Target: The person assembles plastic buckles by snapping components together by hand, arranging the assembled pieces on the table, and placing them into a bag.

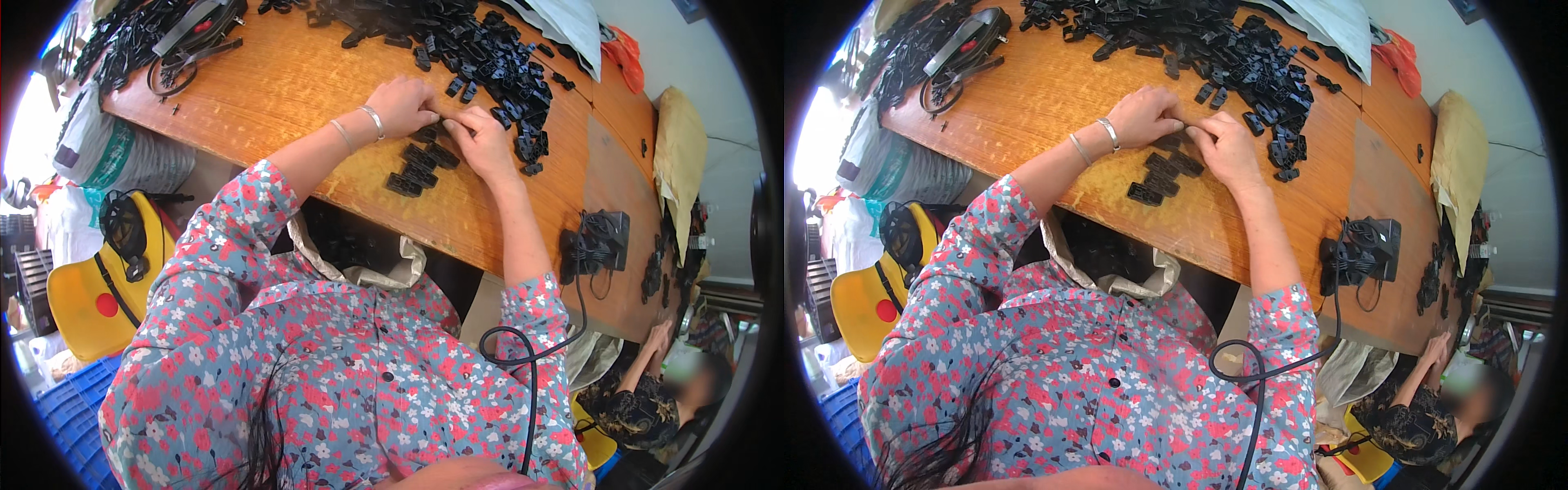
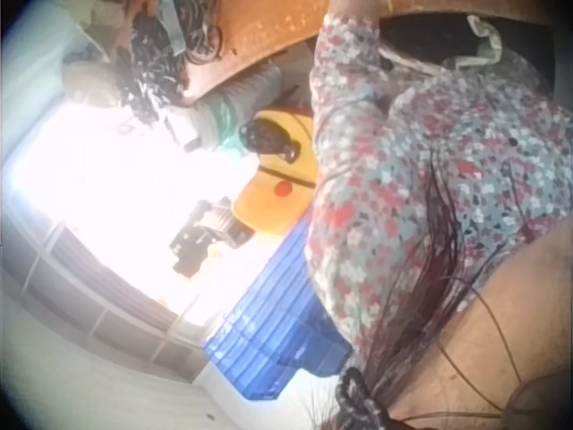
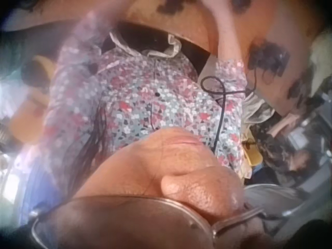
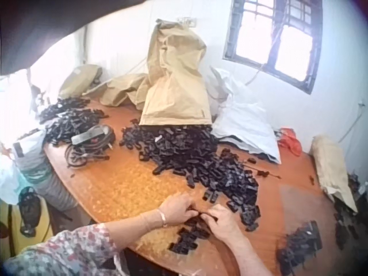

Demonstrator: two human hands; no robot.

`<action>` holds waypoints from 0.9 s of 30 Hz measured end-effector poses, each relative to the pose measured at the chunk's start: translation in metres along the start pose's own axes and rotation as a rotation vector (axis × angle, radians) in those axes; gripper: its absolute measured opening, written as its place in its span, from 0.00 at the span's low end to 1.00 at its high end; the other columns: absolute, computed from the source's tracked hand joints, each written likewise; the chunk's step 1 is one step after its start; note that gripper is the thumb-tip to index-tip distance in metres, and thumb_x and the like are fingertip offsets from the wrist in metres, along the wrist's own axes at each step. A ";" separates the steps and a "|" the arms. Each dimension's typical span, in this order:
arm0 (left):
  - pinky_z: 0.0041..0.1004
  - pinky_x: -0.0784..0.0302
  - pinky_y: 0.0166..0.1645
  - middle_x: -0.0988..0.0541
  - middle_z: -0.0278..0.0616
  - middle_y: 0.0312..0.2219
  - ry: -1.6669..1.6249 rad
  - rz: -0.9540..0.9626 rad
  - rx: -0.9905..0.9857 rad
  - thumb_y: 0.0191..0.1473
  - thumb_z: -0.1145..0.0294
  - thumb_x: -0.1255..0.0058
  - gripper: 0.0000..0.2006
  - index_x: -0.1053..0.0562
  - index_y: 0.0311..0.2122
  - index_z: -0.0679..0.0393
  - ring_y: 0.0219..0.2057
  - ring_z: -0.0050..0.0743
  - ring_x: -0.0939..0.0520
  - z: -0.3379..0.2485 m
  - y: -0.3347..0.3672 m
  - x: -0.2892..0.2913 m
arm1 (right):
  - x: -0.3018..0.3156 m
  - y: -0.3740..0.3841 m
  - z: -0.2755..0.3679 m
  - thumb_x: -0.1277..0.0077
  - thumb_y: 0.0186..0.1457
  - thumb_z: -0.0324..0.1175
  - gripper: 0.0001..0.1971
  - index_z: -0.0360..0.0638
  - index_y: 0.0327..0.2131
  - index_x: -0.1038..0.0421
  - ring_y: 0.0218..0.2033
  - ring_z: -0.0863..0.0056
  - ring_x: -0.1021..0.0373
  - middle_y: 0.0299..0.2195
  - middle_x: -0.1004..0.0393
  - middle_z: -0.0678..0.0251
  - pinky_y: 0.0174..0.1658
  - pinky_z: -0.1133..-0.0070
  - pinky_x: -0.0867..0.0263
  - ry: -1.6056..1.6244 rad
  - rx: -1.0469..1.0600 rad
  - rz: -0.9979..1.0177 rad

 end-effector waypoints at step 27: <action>0.40 0.22 0.49 0.21 0.41 0.37 0.018 -0.100 -0.138 0.52 0.64 0.30 0.15 0.25 0.41 0.54 0.45 0.45 0.19 -0.007 0.013 0.025 | 0.037 0.019 -0.014 0.30 0.53 0.31 0.14 0.37 0.37 0.25 0.30 0.69 0.24 0.29 0.20 0.61 0.39 0.72 0.27 -0.029 -0.309 -0.010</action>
Point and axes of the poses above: each hand's wrist, its own y-axis towards the middle knuckle, its own x-axis out of the back of the hand, z = x × y, the point moved 9 cm from there along y, towards the middle knuckle
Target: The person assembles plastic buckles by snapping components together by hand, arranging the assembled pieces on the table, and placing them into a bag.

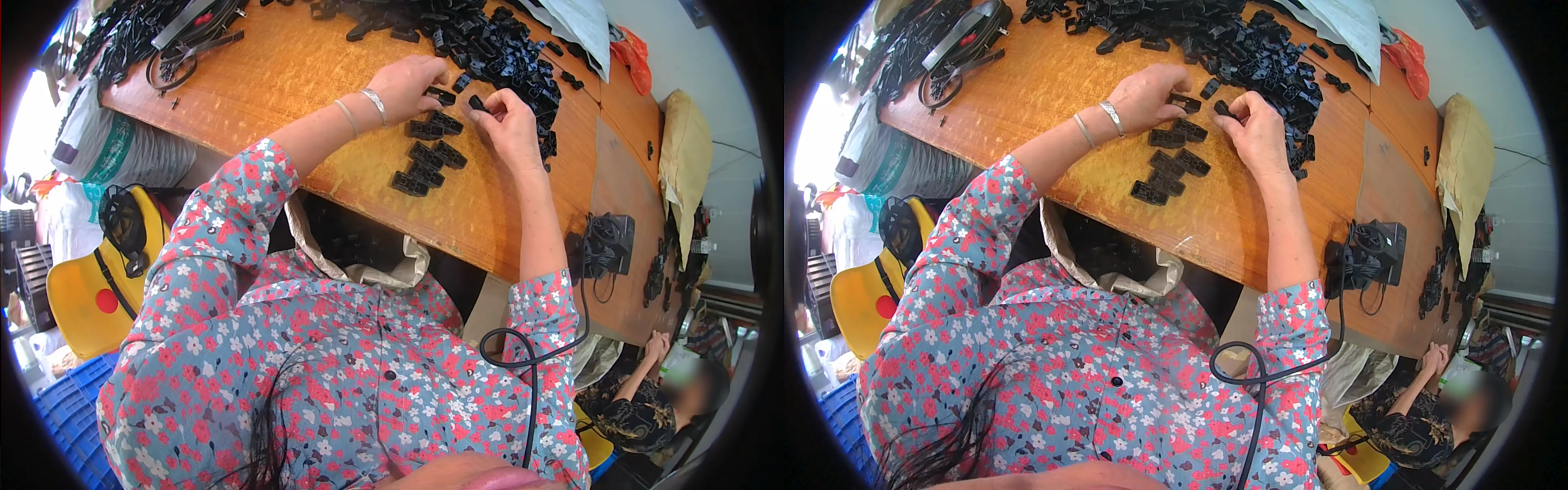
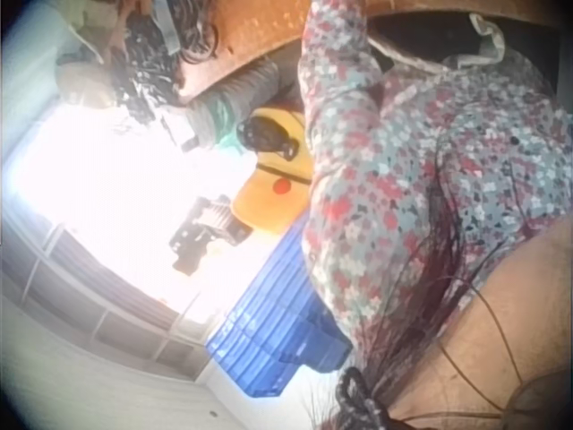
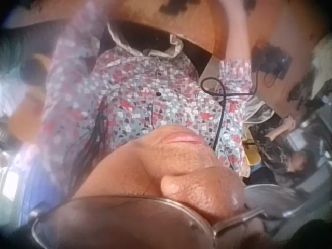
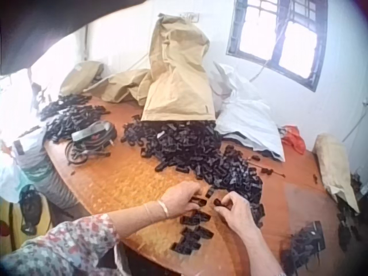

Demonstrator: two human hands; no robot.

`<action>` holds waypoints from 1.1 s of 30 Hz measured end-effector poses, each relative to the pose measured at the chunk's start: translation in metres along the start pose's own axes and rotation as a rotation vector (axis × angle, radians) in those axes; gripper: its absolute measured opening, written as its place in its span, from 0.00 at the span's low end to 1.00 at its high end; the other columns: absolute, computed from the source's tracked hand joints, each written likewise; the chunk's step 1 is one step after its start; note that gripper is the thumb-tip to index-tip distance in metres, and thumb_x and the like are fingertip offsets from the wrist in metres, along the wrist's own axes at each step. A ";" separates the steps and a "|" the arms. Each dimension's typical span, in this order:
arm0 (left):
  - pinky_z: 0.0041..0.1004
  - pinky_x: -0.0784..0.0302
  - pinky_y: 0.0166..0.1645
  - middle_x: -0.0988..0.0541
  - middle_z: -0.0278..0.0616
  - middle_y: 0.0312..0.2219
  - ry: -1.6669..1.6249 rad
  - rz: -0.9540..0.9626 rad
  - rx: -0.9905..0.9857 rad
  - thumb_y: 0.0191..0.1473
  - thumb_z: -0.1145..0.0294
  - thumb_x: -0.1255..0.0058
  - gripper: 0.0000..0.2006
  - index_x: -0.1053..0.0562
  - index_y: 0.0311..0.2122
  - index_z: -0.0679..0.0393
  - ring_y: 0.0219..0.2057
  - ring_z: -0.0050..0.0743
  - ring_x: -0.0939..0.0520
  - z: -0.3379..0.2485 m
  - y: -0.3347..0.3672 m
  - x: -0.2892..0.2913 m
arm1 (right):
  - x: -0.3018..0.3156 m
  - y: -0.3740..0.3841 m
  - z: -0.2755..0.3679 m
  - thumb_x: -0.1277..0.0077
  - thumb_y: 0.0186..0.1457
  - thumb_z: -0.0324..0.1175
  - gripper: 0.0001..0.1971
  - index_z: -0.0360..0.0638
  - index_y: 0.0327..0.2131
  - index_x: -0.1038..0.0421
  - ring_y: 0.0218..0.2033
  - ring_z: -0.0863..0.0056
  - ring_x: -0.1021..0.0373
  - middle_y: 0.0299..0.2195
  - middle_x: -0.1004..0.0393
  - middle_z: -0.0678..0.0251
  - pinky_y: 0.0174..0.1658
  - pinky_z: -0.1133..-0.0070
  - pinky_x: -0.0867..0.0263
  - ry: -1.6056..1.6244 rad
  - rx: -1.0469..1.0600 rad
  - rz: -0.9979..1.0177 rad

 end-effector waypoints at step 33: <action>0.36 0.18 0.43 0.14 0.43 0.32 -0.222 0.447 0.236 0.59 0.58 0.35 0.13 0.17 0.40 0.58 0.36 0.39 0.13 0.040 0.021 -0.029 | -0.028 0.014 0.023 0.37 0.56 0.30 0.07 0.44 0.38 0.14 0.40 0.58 0.22 0.35 0.20 0.62 0.44 0.67 0.27 0.033 0.358 0.084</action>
Point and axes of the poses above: each hand's wrist, its own y-axis towards the middle knuckle, its own x-axis out of the back of the hand, z = x × y, the point moved 9 cm from there along y, towards the middle knuckle
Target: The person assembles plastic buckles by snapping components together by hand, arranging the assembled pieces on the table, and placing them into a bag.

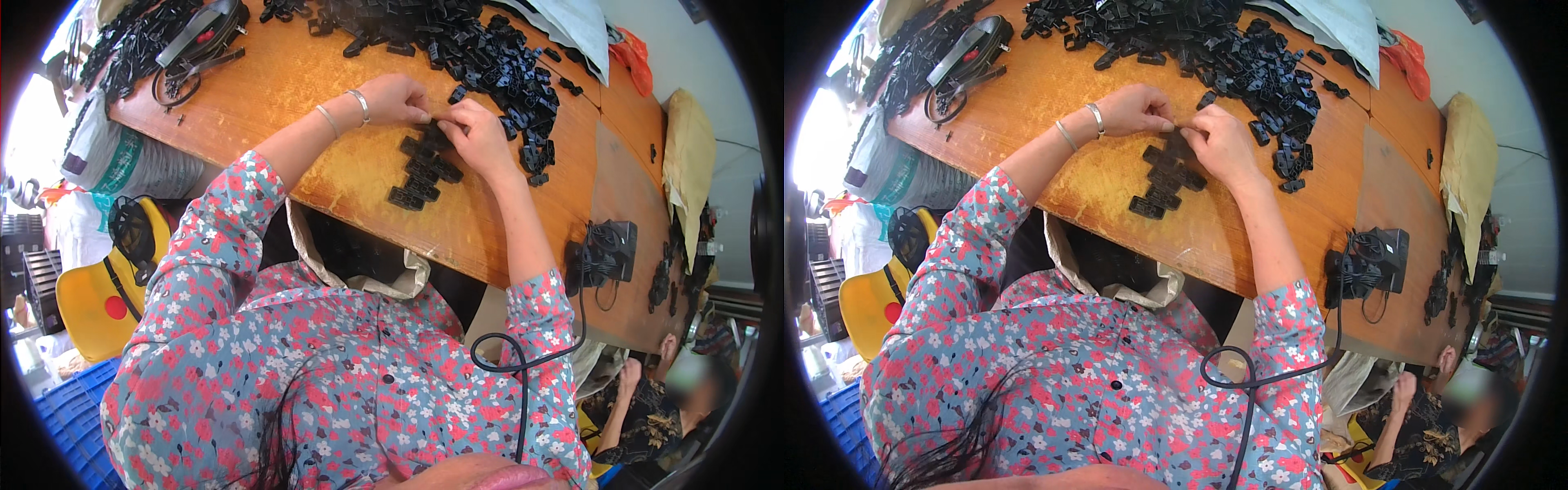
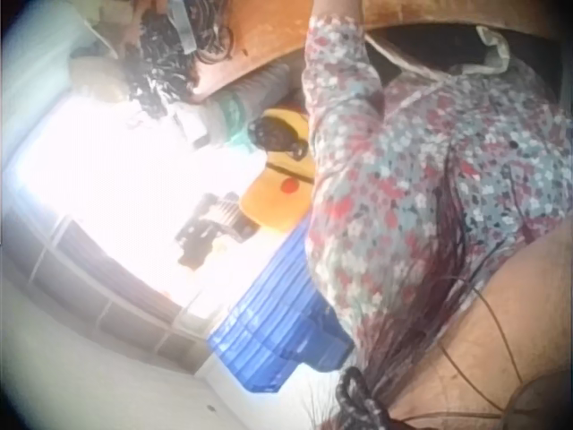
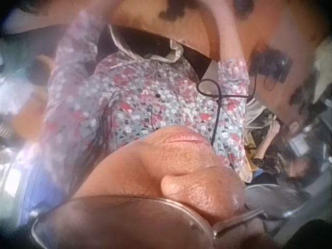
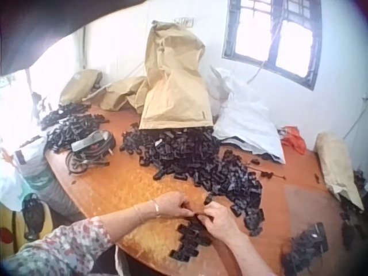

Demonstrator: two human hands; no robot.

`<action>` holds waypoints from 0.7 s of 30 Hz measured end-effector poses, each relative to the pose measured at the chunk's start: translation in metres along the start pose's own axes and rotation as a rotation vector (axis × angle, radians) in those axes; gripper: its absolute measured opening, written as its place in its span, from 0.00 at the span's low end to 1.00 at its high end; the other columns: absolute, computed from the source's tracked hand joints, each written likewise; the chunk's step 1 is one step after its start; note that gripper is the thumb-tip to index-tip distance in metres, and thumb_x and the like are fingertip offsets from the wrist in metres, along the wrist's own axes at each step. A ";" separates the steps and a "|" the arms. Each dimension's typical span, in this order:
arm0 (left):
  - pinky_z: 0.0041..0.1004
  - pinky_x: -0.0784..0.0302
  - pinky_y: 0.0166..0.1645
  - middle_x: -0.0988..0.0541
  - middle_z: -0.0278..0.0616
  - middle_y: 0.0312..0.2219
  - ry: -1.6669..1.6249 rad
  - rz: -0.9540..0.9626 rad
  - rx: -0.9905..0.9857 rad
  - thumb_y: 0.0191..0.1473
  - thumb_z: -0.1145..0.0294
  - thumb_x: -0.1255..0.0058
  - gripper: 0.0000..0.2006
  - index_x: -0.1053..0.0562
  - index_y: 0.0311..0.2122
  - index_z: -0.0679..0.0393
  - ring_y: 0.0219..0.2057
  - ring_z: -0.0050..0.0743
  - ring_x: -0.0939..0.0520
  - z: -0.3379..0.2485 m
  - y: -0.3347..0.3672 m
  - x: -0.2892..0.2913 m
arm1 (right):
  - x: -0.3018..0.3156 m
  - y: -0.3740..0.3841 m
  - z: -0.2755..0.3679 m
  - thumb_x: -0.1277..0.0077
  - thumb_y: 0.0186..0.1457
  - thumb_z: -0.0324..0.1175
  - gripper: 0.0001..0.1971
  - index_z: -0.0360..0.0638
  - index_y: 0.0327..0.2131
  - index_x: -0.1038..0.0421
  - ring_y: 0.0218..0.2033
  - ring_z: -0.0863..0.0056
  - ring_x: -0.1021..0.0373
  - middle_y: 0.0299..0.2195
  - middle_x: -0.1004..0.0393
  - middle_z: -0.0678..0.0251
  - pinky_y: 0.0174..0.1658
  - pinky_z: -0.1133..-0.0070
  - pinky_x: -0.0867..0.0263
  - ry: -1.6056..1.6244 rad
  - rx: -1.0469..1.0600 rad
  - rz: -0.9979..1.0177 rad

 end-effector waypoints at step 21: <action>0.43 0.18 0.45 0.16 0.43 0.34 0.505 -0.531 -0.124 0.60 0.56 0.37 0.16 0.23 0.47 0.54 0.39 0.49 0.14 -0.023 -0.001 0.037 | 0.013 -0.022 -0.020 0.45 0.66 0.42 0.14 0.42 0.41 0.17 0.41 0.49 0.20 0.37 0.17 0.51 0.45 0.63 0.26 -0.033 -0.205 -0.190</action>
Point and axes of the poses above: each hand's wrist, its own y-axis towards the middle knuckle, its own x-axis out of the back of the hand, z = x × y, the point moved 9 cm from there along y, towards the middle knuckle
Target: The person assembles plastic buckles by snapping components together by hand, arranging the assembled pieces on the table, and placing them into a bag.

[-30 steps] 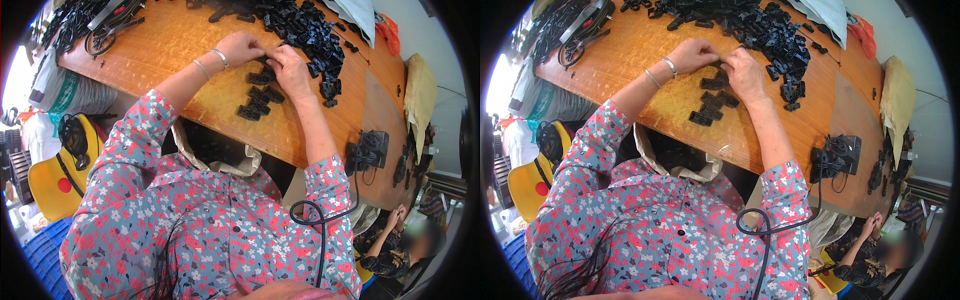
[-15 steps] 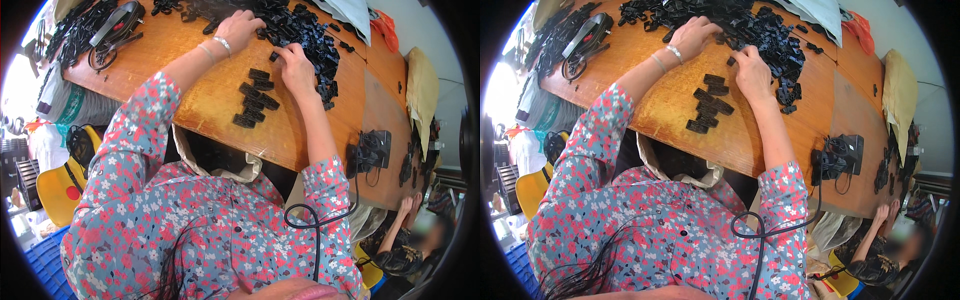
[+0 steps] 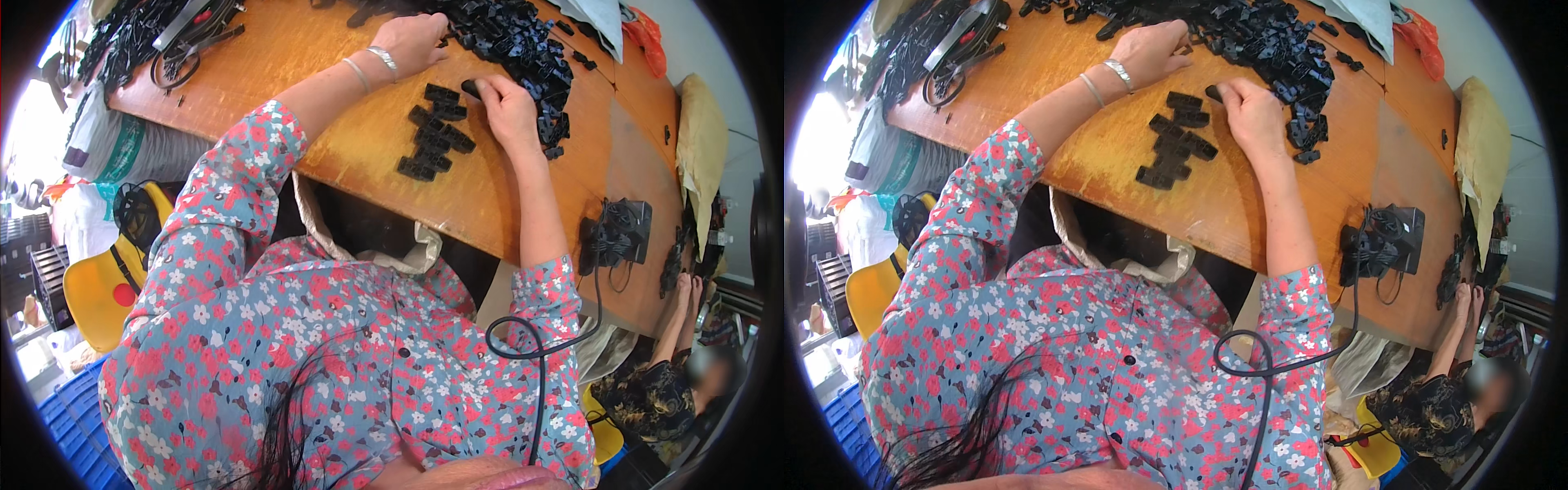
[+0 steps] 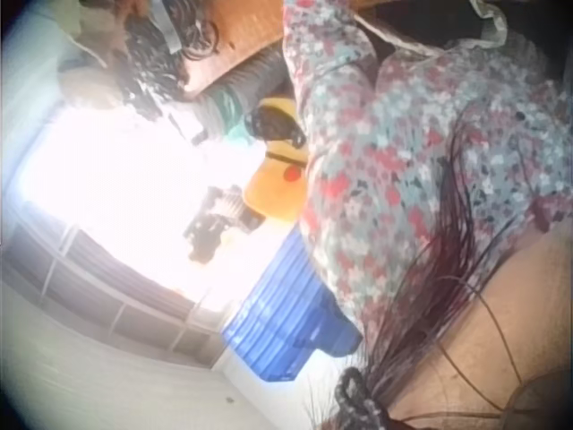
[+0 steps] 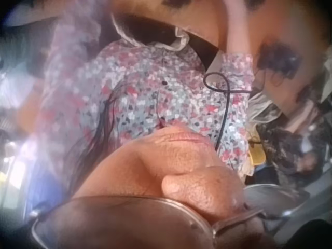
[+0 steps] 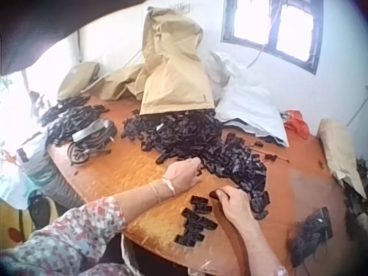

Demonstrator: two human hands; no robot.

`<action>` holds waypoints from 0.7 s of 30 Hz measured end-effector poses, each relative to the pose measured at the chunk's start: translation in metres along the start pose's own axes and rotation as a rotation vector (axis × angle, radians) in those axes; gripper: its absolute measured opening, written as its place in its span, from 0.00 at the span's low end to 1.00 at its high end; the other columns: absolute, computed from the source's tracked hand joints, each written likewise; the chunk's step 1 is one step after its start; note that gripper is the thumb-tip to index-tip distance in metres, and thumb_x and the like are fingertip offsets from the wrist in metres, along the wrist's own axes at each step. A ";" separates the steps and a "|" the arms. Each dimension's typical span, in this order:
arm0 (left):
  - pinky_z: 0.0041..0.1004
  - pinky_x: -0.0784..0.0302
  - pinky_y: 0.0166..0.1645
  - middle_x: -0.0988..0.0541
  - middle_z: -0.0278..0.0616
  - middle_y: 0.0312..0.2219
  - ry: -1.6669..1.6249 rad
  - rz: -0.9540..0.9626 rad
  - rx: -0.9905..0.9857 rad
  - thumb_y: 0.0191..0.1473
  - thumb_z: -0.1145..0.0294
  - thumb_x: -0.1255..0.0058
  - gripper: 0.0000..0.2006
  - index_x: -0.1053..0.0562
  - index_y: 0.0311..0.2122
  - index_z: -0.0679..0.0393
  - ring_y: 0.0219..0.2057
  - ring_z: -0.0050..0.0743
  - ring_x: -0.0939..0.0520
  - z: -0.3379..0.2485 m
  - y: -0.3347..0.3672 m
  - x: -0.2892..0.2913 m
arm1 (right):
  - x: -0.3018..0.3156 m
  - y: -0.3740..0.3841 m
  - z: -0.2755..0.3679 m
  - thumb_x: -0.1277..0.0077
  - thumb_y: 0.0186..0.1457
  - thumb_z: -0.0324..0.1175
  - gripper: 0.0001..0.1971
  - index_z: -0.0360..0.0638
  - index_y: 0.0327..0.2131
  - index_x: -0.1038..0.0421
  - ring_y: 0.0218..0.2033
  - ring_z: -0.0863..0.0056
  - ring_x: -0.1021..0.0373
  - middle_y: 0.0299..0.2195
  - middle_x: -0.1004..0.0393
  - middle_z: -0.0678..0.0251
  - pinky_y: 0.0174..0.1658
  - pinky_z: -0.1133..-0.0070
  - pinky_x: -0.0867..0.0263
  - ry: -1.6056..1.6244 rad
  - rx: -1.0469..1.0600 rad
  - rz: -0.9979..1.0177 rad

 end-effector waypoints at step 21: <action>0.40 0.18 0.53 0.22 0.40 0.46 0.153 0.064 -0.207 0.60 0.70 0.39 0.16 0.20 0.52 0.44 0.47 0.41 0.18 -0.023 -0.018 -0.014 | 0.001 -0.013 0.003 0.37 0.61 0.40 0.15 0.43 0.47 0.19 0.45 0.54 0.20 0.44 0.16 0.56 0.48 0.63 0.26 -0.358 -0.172 0.125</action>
Point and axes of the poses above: each hand's wrist, its own y-axis towards the middle knuckle, its own x-axis out of the back of the hand, z = x × y, the point moved 9 cm from there along y, towards the middle knuckle
